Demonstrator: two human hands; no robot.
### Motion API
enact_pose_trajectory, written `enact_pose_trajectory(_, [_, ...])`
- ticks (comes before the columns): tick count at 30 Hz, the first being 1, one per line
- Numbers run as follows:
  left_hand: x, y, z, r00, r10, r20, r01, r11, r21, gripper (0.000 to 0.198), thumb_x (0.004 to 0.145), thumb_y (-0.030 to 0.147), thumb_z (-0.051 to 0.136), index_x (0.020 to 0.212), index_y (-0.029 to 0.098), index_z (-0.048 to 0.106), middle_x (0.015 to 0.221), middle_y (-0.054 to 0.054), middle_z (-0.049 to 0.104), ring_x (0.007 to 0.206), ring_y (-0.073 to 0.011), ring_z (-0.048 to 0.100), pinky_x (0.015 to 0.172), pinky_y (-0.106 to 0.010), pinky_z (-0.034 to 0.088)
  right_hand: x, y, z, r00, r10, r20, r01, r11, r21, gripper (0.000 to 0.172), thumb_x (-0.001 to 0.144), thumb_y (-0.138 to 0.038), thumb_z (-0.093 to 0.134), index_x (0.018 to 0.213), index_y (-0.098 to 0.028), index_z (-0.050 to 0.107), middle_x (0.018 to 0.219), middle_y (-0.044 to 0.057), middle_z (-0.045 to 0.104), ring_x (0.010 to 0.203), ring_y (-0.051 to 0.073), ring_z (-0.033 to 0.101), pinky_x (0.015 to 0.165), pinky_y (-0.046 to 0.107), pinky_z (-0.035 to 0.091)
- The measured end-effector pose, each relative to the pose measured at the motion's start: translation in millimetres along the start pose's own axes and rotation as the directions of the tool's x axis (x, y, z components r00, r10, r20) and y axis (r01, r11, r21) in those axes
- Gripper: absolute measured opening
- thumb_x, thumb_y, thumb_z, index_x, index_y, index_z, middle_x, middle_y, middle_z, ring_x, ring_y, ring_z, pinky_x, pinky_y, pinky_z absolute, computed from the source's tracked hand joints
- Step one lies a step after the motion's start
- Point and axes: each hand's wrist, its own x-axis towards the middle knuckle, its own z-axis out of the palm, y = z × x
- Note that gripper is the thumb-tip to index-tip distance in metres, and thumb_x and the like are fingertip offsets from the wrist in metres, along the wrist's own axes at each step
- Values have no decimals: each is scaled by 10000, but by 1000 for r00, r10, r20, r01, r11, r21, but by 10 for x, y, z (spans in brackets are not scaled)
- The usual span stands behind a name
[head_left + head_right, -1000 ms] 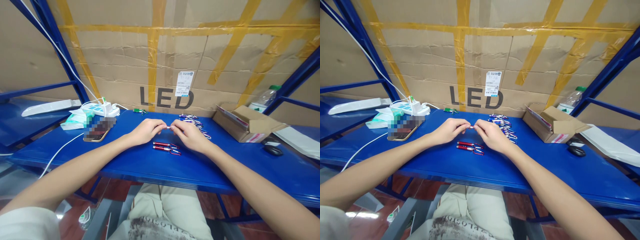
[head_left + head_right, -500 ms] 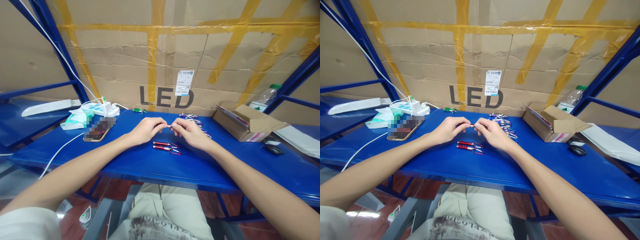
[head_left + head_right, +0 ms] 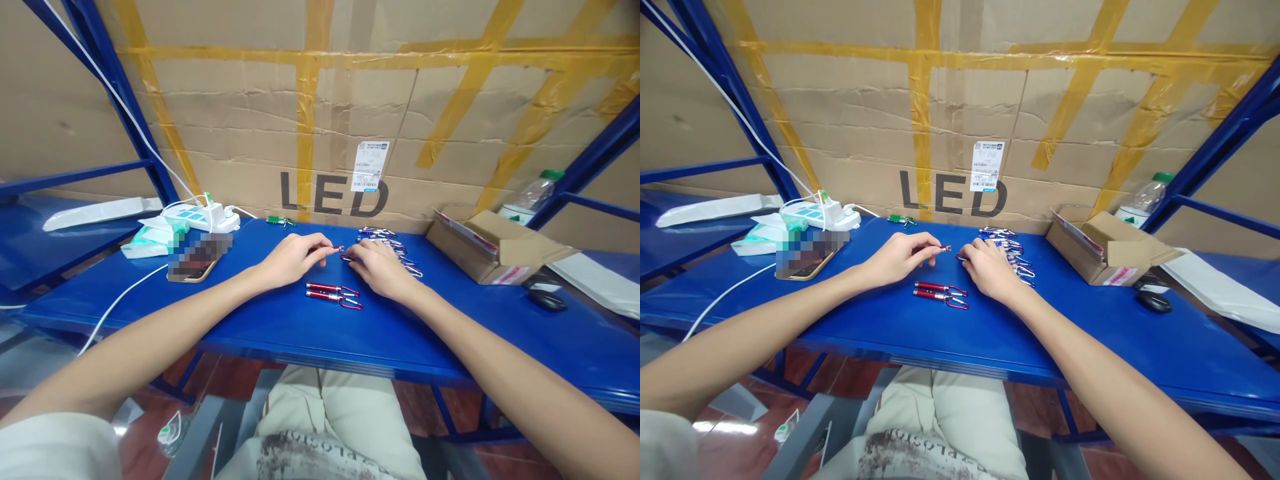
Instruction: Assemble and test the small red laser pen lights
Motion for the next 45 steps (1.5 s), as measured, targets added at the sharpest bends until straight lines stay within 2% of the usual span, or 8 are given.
enact_pose_trajectory(6, [-1,-1,0,1000,-1,12,1,1000,11,331,1106,455,529,1124,207,748,868,-10,800,749,-171,697,704,-277,459,26,16,21,1000,19,24,-20,1000,16,117,1081,-230,578,1072,-206,692,1168,145,694,1115,326,623,894,406,455])
enact_pose_trajectory(12, [2,0,-2,1000,1,4,-1,1000,11,334,1107,449,519,1110,203,745,867,-14,799,740,-172,692,697,-274,460,4,-21,27,999,8,40,-10,999,31,167,1107,-245,499,991,-210,614,1169,168,694,1088,328,628,859,403,460])
enact_pose_trajectory(19, [-1,16,-16,1000,-23,21,23,1000,-1,355,1120,458,491,1084,200,733,862,-4,801,657,-146,654,659,-267,449,7,-41,-5,997,73,-17,-59,907,418,116,1104,-254,429,1058,-229,532,976,91,726,853,239,672,760,343,479])
enact_pose_trajectory(26, [1,-23,-4,998,-44,50,45,999,-25,353,1105,499,523,1118,209,723,879,-6,812,653,-150,662,657,-271,462,28,-53,-18,995,92,-32,-60,842,535,274,1101,-279,433,1313,-202,589,914,63,764,801,215,708,744,323,530])
enact_pose_trajectory(34, [12,-15,-11,997,-60,40,61,998,-34,303,1110,472,514,1120,214,671,895,-5,819,715,-166,707,679,-270,477,46,-46,-26,999,20,-26,0,792,610,249,1065,-274,517,1116,-211,753,861,57,772,783,224,726,760,339,561])
enact_pose_trajectory(37, [13,-5,-16,997,-67,43,68,997,-37,285,1108,459,516,1125,213,658,899,-9,820,737,-171,718,690,-274,484,49,-64,-26,999,38,9,-33,714,699,213,1057,-276,544,1073,-197,741,889,65,782,783,212,738,761,337,586])
enact_pose_trajectory(42, [5,9,-20,998,-56,31,57,997,-45,246,1105,436,531,1133,217,638,924,-12,823,765,-175,737,722,-280,505,50,-97,-43,992,46,115,-123,458,880,136,1012,-277,641,1072,-175,707,988,87,795,833,196,779,786,332,632])
enact_pose_trajectory(45, [0,-6,-12,999,-32,11,32,998,-49,219,1107,417,530,1157,220,611,963,-25,822,804,-188,756,757,-296,529,51,-108,-48,991,63,117,-132,372,919,135,973,-290,710,1049,-179,699,963,83,795,833,201,788,813,358,651])
